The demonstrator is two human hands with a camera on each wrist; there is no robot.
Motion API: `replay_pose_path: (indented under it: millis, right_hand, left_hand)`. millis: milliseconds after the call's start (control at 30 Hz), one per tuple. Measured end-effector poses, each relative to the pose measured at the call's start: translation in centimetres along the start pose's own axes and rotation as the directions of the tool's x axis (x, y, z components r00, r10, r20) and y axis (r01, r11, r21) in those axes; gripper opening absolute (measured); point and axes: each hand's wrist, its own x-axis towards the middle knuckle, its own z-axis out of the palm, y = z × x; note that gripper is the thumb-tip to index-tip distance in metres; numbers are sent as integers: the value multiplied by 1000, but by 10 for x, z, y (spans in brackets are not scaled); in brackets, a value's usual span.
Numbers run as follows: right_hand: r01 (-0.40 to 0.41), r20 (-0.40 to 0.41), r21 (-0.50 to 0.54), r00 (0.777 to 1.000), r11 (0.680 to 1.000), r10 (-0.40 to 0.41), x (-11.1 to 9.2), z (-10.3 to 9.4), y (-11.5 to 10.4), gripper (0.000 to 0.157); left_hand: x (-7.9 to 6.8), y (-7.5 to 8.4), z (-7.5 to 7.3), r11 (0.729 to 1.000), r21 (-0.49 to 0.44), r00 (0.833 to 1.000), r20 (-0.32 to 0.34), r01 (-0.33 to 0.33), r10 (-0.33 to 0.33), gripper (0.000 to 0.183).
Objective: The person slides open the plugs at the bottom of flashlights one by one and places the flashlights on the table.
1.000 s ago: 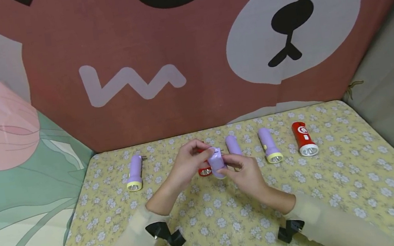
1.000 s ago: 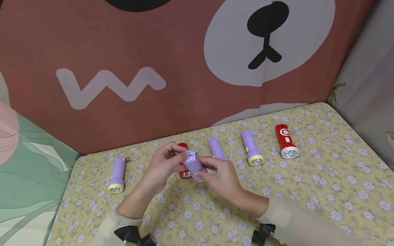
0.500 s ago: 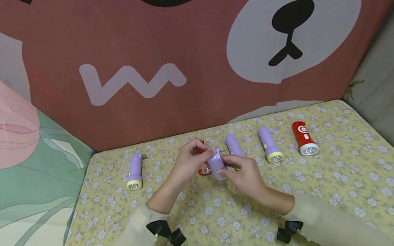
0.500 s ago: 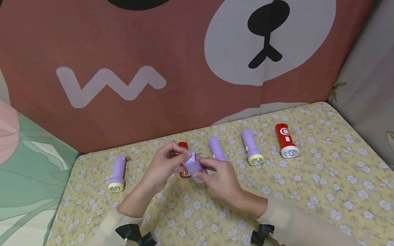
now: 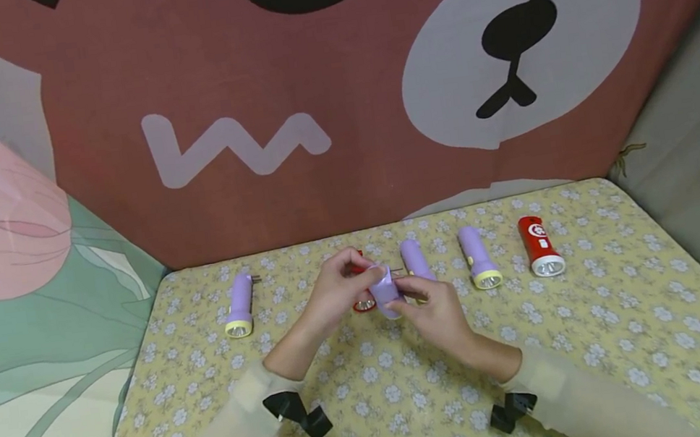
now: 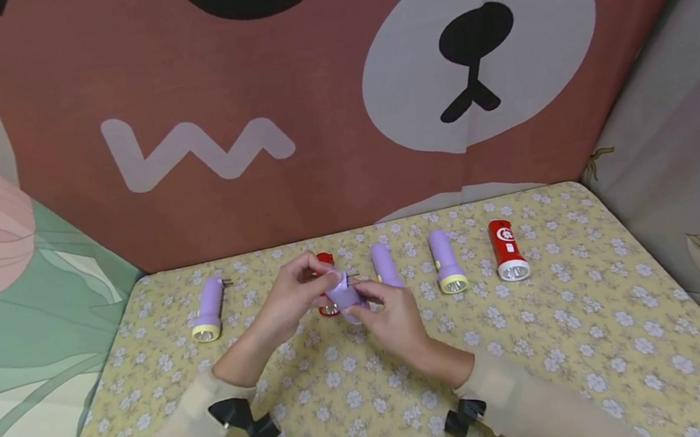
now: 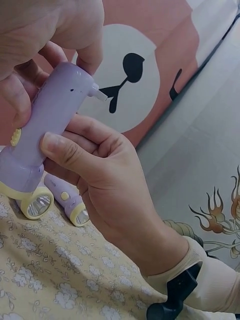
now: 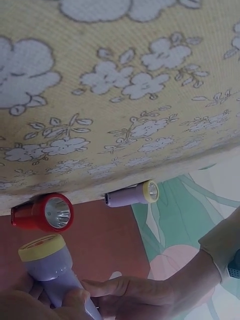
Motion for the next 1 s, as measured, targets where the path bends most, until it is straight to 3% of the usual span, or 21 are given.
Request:
replay_pose_path:
  millis: [333, 633, 1000]
  right_hand:
    - [35, -3, -16, 999, 999, -35, 1, 1, 2, 31]
    - [-5, 6, 2, 1000, 1000, 5, 2, 1, 1, 32]
    - [-27, 52, 30, 998, 999, 25, 7, -2, -4, 32]
  left_hand:
    - [-2, -1, 2, 1000, -3, 1000, -5, 16, -16, 11]
    - [1, -2, 0, 999, -4, 999, -12, 32, -32, 12]
    - [1, 1, -4, 998, 64, 1000, -1, -6, 6, 14]
